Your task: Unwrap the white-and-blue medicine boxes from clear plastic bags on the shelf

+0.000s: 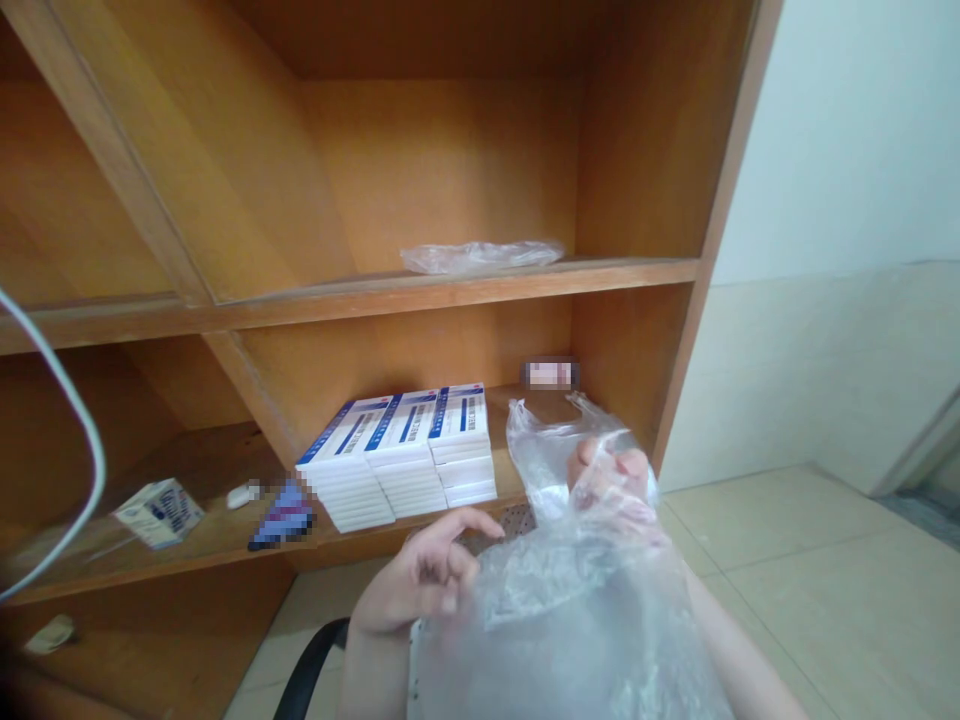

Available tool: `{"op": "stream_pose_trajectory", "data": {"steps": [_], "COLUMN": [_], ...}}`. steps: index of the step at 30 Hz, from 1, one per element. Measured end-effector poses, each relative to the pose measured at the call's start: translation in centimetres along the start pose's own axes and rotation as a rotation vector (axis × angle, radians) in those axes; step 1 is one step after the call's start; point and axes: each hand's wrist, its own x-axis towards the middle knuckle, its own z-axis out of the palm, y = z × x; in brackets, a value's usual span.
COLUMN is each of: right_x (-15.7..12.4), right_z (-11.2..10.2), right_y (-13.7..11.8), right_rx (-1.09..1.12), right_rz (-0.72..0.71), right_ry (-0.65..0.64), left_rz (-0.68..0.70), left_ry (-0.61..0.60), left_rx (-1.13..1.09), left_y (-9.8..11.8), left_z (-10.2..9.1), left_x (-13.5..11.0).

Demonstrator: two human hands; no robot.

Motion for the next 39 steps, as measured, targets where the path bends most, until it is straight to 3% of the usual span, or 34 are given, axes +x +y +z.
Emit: {"op": "stream_pose_trajectory", "data": {"steps": [2, 4, 7, 10, 12, 16, 20, 25, 32, 39], "right_x": [-0.3, -0.7, -1.4, -1.3, -0.9, 0.1, 0.5, 1.0, 2.1, 3.4], "right_z": [-0.3, -0.1, 1.0, 3.1, 4.5, 5.6, 3.0, -1.1, -3.3, -4.3], "right_y": [-0.9, -2.1, -4.8, -8.2, -9.8, -10.0, -8.9, -9.3, -9.2, -8.2], "right_rx": [0.211, 0.245, 0.007, -0.359, -0.682, -1.413, -1.843, -1.949, -2.102, -2.083], "right_rz": [-0.178, -0.179, 0.101, 0.448, 0.598, 0.727, 0.791, 0.705, 0.740, 0.901], "right_ry": [-0.234, -0.293, -0.091, 0.060, 0.153, 0.350, 0.460, 0.402, 0.371, 0.357], "left_rz": [-0.175, -0.294, -0.382, -0.368, -0.360, -0.385, -0.248, -0.006, 0.052, 0.026], "left_ry": [0.155, 0.237, 0.254, 0.389, 0.448, 0.434, 0.578, 0.730, 0.793, 0.889], "left_rx": [0.198, 0.398, 0.676, 0.957, 1.068, 1.146, 1.186, 1.196, 1.198, 1.223], "left_y": [0.5, 0.3, -0.7, -1.4, -1.5, -1.2, -2.2, -4.6, -5.7, -6.7], "left_z": [0.4, 0.8, 0.8, 0.8, 0.9, 1.6, 1.4, 0.1, -1.0, -1.3], "left_x": [0.6, 1.4, 2.3, 2.8, 3.0, 3.6, 5.0, 7.0, 9.3, 10.4]}}
